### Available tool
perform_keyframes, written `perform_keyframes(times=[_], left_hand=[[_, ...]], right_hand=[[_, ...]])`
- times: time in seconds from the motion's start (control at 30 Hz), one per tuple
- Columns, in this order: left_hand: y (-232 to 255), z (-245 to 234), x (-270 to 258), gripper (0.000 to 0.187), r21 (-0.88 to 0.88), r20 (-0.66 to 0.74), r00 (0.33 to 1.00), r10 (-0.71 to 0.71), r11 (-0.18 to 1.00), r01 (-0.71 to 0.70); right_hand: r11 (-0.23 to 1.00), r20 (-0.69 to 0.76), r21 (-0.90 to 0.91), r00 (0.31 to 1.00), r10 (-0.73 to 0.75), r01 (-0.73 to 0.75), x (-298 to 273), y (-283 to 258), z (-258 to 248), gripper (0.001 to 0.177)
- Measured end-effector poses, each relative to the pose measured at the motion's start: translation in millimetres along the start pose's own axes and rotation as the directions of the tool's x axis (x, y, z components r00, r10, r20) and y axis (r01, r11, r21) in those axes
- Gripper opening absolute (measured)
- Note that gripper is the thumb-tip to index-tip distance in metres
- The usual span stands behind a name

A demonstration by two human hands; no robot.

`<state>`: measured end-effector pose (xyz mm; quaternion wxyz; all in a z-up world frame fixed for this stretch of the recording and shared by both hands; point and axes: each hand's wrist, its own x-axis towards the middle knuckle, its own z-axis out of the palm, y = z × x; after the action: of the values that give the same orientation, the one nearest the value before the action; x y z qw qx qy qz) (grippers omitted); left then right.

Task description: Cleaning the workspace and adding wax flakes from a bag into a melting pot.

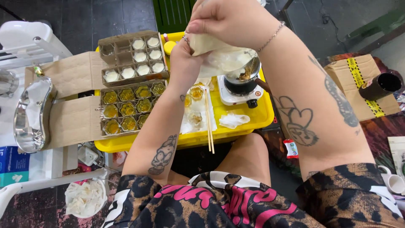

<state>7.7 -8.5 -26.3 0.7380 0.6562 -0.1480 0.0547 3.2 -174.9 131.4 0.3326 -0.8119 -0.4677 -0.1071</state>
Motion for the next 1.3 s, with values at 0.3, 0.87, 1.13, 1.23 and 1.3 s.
perform_keyframes(times=[0.3,0.87,1.13,1.23,1.3], left_hand=[[9,0,1,0.029,-0.026,0.035,0.999,-0.008,1.000,0.009],[-18,8,-29,0.030,-0.628,-0.118,0.993,0.023,0.773,-0.092],[63,15,-111,0.072,-0.872,-0.044,0.997,-0.068,0.489,-0.005],[45,15,-136,0.072,-0.895,0.001,0.991,-0.134,0.443,0.061],[38,13,-153,0.071,-0.886,0.002,0.991,-0.137,0.458,0.066]], right_hand=[[0.949,-0.166,-0.316,0.984,-0.066,0.010,-2,24,32,0.006],[0.786,-0.371,-0.616,0.866,-0.335,0.040,-12,-99,30,0.024],[0.817,-0.684,0.566,0.492,0.539,-0.108,-112,-124,111,0.046],[0.575,-0.371,0.794,0.592,0.716,-0.198,-129,-105,138,0.038],[0.501,-0.280,0.834,0.606,0.744,-0.230,-145,-89,160,0.027]])
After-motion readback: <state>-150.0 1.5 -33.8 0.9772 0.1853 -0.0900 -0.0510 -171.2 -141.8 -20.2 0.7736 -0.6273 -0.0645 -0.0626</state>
